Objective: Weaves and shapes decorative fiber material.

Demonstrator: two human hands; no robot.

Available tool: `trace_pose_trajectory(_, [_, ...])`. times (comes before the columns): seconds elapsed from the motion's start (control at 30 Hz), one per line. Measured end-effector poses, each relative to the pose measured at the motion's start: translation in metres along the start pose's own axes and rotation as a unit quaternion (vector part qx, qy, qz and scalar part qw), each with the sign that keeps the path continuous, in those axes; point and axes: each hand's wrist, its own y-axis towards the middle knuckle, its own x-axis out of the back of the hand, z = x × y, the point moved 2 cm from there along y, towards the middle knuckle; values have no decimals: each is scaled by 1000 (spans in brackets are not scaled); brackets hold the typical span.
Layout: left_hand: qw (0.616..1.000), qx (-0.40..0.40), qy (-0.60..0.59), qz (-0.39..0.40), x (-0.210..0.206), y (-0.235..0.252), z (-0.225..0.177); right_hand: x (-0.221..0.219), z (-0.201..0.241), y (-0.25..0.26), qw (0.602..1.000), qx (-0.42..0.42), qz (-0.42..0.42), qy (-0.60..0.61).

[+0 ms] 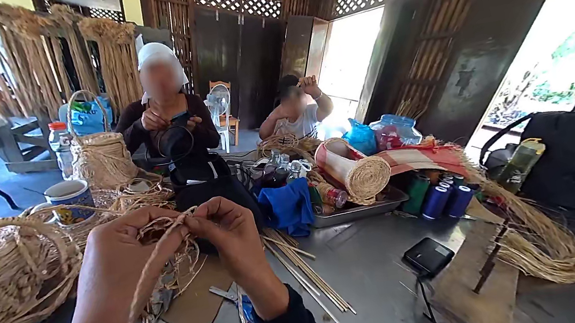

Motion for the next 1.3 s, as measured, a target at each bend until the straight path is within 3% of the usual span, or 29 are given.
trace_pose_trajectory(0.23, [1000,-13,-11,15,-2,-1,-2,13,8,4,996,-59,55,23])
trace_pose_trajectory(0.5, [996,-54,74,-24,-8,-4,-2,12,13,4,998,-61,7,-34])
trace_pose_trajectory(1.0, [997,-31,25,-60,-10,-5,1,3,8,1,998,-32,-48,-22])
trace_pose_trajectory(1.3, [996,-23,55,-70,-12,-7,-14,4,7,1,994,-4,-54,-92])
